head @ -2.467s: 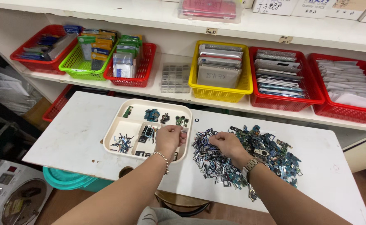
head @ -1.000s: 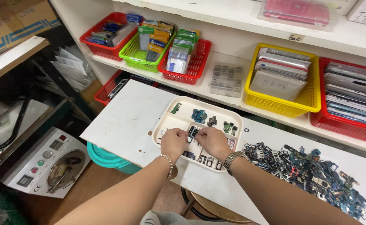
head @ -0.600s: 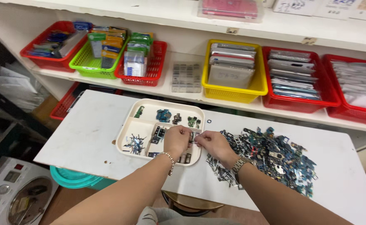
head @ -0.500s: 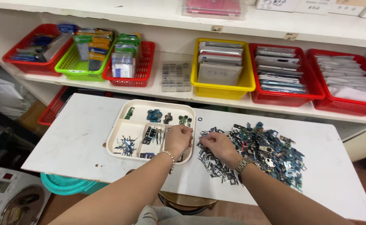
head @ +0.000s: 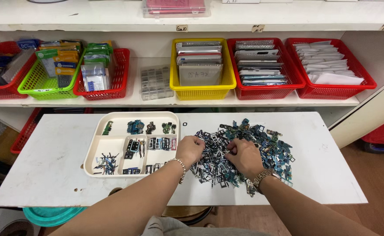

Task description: The person sorts small electronic components from a large pile on a table into a compartmentalized tray. They pick up individual pieces, inspect them, and place them into specific sections of the tray.

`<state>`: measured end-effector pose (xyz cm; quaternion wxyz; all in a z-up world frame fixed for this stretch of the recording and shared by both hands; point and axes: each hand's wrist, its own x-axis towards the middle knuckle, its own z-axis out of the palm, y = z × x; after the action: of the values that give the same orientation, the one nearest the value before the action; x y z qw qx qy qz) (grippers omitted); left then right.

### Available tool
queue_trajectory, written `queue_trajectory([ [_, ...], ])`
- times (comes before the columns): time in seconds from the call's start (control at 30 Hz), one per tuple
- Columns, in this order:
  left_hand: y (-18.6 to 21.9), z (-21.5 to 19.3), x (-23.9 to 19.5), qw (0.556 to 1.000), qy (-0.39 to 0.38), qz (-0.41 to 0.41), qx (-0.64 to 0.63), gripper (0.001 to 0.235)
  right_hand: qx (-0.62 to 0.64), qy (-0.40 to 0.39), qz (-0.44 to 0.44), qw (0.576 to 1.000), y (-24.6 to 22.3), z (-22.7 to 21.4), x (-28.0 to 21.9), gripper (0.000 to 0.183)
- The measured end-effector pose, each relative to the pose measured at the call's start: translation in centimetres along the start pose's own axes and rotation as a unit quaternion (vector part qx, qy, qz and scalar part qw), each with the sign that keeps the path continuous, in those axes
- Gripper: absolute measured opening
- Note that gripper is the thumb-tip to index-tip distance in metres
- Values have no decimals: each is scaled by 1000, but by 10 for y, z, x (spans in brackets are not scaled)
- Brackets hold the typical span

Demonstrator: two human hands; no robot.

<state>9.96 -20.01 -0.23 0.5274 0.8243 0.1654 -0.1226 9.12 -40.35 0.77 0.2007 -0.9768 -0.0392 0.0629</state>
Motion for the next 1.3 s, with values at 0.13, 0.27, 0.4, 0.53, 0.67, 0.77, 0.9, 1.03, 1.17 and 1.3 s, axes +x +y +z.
queue_trajectory([
  [0.13, 3, 3, -1, 1000, 4, -6, 23, 17, -13, -6, -28, 1000, -10, -9, -6, 31],
  [0.27, 0, 10, -1, 1000, -3, -1, 21, 17, -24, -16, -66, 997, -12, -13, -8, 31],
  [0.4, -2, 19, 7, 999, -25, -34, -15, 17, -5, -32, -51, 998, -6, -6, 1, 19],
  [0.53, -4, 28, 15, 998, -49, -39, -25, 15, 96, -41, -10, 995, 7, -5, 10, 19],
  [0.67, -5, 34, 16, 997, -62, -38, 13, 14, 108, -18, -17, 994, 10, -13, 6, 20],
  [0.77, -5, 40, 13, 997, -53, -35, 33, 14, 26, -31, -76, 996, 0, -16, -2, 26],
  [0.9, -3, 43, 12, 998, -48, -38, 4, 13, -48, -49, -124, 990, -8, -16, -7, 28],
  [1.03, -7, 42, 16, 997, -62, -45, -14, 11, 77, -73, -43, 993, -2, -13, 9, 19],
  [1.17, -14, 43, 26, 990, -89, -61, -95, 12, 258, -148, 47, 954, 13, -14, 25, 18],
  [1.3, -18, 48, 38, 964, -125, -108, -209, 12, 382, -178, 57, 905, 19, -16, 28, 20],
])
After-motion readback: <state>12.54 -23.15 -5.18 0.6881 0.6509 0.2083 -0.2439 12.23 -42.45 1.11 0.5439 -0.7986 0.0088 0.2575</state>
